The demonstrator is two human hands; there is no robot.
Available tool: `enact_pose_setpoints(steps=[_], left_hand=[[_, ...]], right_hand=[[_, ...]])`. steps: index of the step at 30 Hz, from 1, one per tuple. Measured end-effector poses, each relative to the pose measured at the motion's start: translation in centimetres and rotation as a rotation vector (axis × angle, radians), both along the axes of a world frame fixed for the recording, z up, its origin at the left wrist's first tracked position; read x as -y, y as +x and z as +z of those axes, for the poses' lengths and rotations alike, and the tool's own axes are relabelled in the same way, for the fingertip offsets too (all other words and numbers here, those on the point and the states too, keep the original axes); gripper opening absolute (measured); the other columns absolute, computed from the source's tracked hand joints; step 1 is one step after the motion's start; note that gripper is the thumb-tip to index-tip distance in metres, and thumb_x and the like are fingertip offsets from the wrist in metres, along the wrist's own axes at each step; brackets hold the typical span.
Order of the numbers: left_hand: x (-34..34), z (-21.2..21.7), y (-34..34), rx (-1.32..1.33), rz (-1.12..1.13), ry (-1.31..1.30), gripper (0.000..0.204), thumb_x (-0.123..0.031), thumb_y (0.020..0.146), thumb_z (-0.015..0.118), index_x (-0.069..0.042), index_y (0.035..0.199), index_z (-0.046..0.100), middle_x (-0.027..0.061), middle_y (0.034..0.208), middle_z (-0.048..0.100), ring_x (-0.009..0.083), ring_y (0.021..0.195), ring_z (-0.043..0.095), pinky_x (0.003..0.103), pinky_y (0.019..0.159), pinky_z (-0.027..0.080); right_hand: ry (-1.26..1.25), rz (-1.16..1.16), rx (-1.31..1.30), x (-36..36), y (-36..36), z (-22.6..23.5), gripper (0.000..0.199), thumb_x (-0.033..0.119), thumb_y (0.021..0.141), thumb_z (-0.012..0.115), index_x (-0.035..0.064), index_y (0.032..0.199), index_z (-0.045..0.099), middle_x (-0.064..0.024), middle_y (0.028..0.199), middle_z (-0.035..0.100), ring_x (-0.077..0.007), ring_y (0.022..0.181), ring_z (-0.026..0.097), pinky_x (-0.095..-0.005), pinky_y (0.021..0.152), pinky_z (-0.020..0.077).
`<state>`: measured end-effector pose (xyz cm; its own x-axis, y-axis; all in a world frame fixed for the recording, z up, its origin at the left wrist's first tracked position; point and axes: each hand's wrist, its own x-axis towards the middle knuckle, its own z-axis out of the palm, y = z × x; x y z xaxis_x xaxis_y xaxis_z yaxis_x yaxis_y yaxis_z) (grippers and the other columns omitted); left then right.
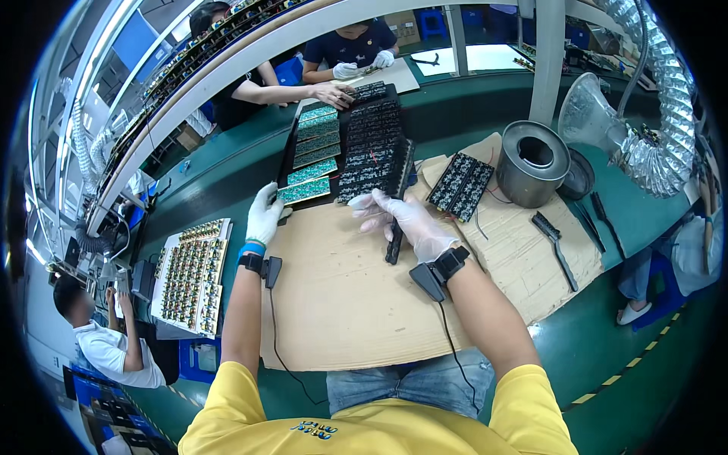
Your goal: The recorder is using a brush to clean or finish multiple circuit boards at a manual assembly station.
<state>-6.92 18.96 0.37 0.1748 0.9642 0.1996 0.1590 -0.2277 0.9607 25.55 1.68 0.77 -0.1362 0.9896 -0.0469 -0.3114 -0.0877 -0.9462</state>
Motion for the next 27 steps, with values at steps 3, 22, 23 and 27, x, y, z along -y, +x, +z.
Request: enact_pose_setpoints(steps=[3, 22, 23, 27], left_hand=[[0.1, 1.6, 1.0, -0.478, 0.137, 0.180, 0.044, -0.005, 0.101, 0.061, -0.002, 0.145, 0.059, 0.0177, 0.142, 0.063, 0.0260, 0.126, 0.064, 0.041, 0.098, 0.058], [-1.2, 1.7, 5.9, -1.112, -0.163, 0.590, 0.054, -0.006, 0.094, 0.061, -0.012, 0.148, 0.060, 0.0224, 0.155, 0.053, 0.0411, 0.142, 0.050, 0.045, 0.120, 0.042], [-1.4, 1.6, 5.9, -1.113, -0.162, 0.588, 0.054, -0.006, 0.094, 0.061, -0.012, 0.148, 0.060, 0.0224, 0.155, 0.053, 0.0411, 0.142, 0.050, 0.045, 0.120, 0.042], [-2.0, 1.3, 6.1, -1.230, -0.169, 0.555, 0.059, -0.006, 0.093, 0.060, -0.014, 0.151, 0.056, 0.0227, 0.157, 0.050, 0.0417, 0.146, 0.045, 0.047, 0.123, 0.037]], right_hand=[[-0.002, 0.005, -0.011, -0.2, 0.4, -0.5, 0.053, 0.047, 0.114, 0.045, 0.0036, 0.129, 0.071, -0.0099, 0.121, 0.077, -0.0125, 0.092, 0.075, -0.0214, 0.057, 0.0477], [0.006, -0.012, -0.021, -0.1, 0.2, -0.3, 0.049, 0.043, 0.113, 0.049, 0.0014, 0.123, 0.074, -0.0126, 0.112, 0.079, -0.0131, 0.080, 0.075, -0.0213, 0.056, 0.0486], [0.009, -0.017, -0.027, 0.0, 0.2, -0.2, 0.049, 0.043, 0.113, 0.049, 0.0012, 0.122, 0.074, -0.0129, 0.111, 0.079, -0.0132, 0.080, 0.075, -0.0215, 0.056, 0.0488], [0.018, -0.008, -0.066, -0.3, 0.1, -0.5, 0.045, 0.040, 0.112, 0.053, 0.0003, 0.118, 0.074, -0.0137, 0.109, 0.079, -0.0156, 0.076, 0.076, -0.0233, 0.053, 0.0494]])
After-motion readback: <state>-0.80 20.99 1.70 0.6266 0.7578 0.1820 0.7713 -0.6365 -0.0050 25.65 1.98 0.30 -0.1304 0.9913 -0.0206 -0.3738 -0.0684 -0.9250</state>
